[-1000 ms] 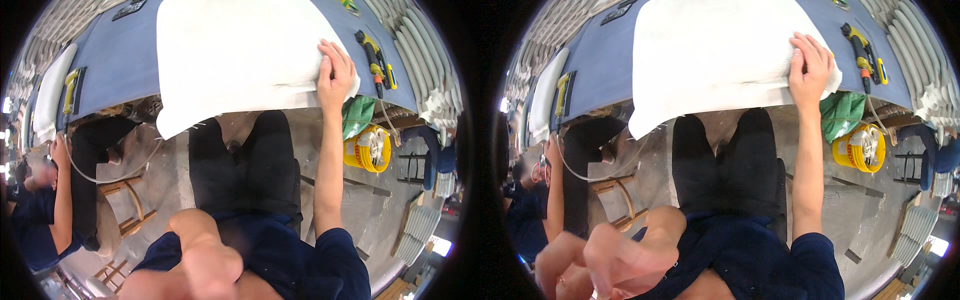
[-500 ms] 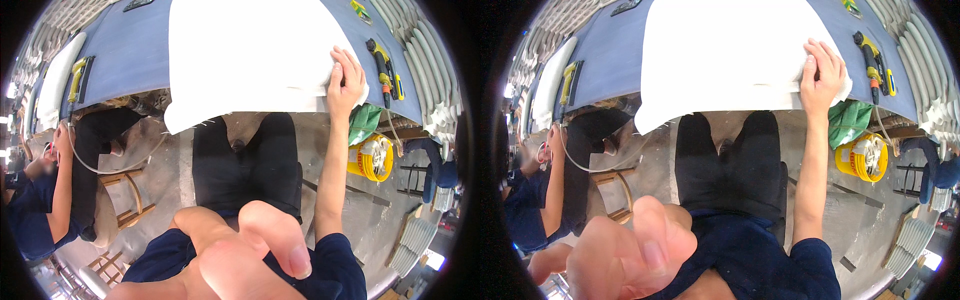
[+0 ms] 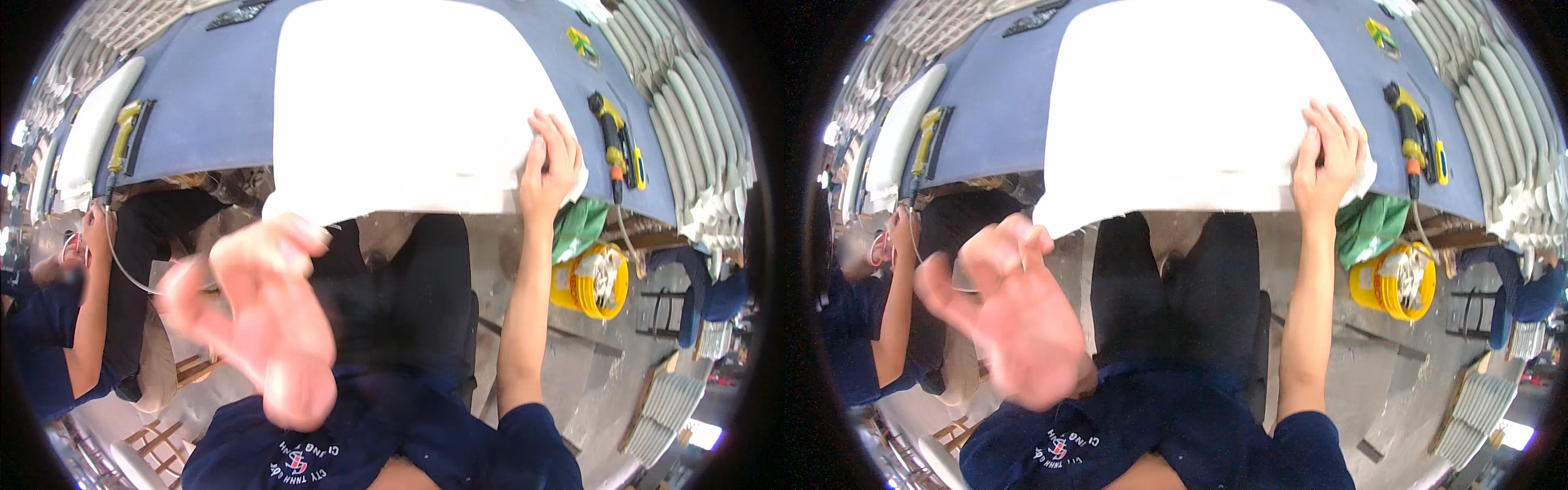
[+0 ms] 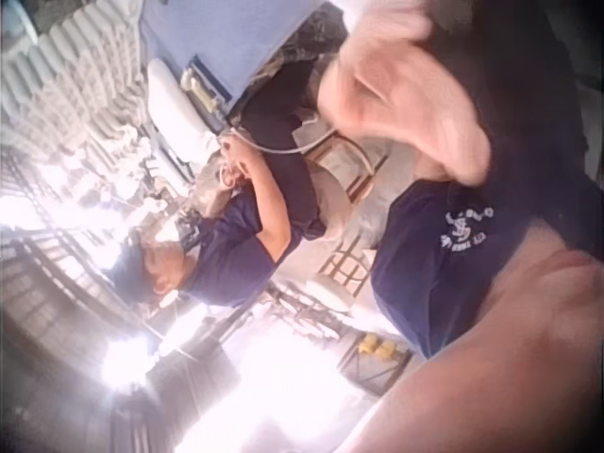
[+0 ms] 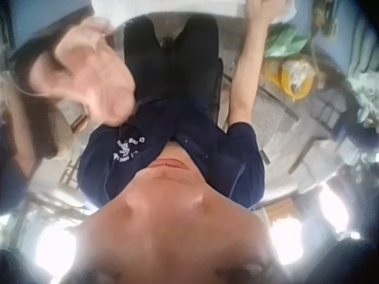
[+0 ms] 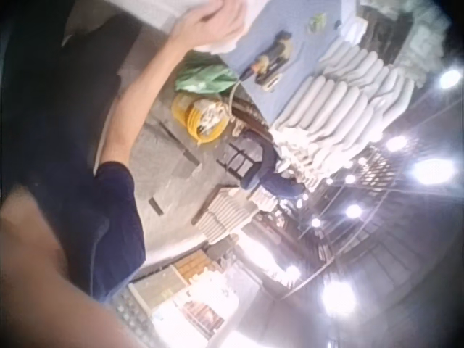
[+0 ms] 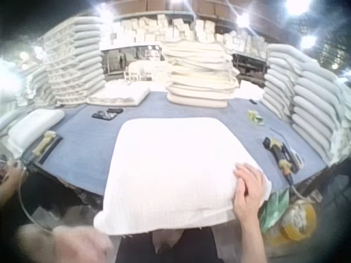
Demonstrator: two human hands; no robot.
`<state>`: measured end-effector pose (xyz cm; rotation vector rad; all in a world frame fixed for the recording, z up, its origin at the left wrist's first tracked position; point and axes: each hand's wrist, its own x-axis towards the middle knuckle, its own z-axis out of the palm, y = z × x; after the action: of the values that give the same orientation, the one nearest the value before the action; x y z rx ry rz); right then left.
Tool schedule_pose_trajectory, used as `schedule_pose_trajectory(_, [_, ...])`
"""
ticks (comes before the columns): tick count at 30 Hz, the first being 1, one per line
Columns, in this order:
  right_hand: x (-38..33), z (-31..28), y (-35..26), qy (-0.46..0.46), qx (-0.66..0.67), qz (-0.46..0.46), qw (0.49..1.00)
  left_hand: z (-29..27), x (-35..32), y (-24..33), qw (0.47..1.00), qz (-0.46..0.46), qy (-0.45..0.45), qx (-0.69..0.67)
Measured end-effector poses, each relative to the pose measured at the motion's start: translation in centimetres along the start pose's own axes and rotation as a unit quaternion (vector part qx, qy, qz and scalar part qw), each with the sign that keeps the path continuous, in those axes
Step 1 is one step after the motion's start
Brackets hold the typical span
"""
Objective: The person handles a white foam cushion, inserts a cylindrical bolster into its cover, and staples the cover to the cushion base. They then stuff loose batting into the cover, smooth the fabric, and use a screwdriver to tuck and secure the edges. The process is repeated for multiple cushions at a workbench.
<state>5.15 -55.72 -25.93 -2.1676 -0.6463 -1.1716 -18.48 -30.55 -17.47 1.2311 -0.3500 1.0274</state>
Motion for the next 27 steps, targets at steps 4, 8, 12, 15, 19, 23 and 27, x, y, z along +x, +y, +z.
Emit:
schedule_pose_trajectory(4, [0.0,0.0,-0.7,-0.012,0.005,0.005,1.000,-6.8,-0.7,-3.6,0.910,-0.074,0.017,0.407])
schedule_pose_trajectory(8, [0.3,-0.1,-1.0,-0.009,0.004,0.007,1.000,-10.1,-1.2,-3.7,0.904,-0.283,-0.017,0.321])
schedule_pose_trajectory(12, [0.4,-0.2,-1.2,-0.007,-0.006,0.004,1.000,-11.1,0.0,-3.8,0.882,-0.371,-0.065,0.284])
schedule_pose_trajectory(15, [0.1,-0.4,-1.8,-0.028,-0.011,0.028,0.999,-10.6,1.7,-3.7,0.833,-0.434,-0.093,0.332])
schedule_pose_trajectory(19, [-0.5,-0.5,-3.8,-0.042,-0.035,0.071,0.996,-11.1,2.0,-3.6,0.847,-0.345,-0.125,0.384])
schedule_pose_trajectory(23, [-2.0,0.4,-6.7,-0.039,-0.031,0.111,0.993,-12.3,1.1,-4.1,0.853,-0.135,-0.168,0.475])
schedule_pose_trajectory(27, [-3.8,2.1,-12.3,-0.029,-0.042,0.131,0.990,-14.6,1.3,-5.9,0.899,-0.227,-0.218,0.305])
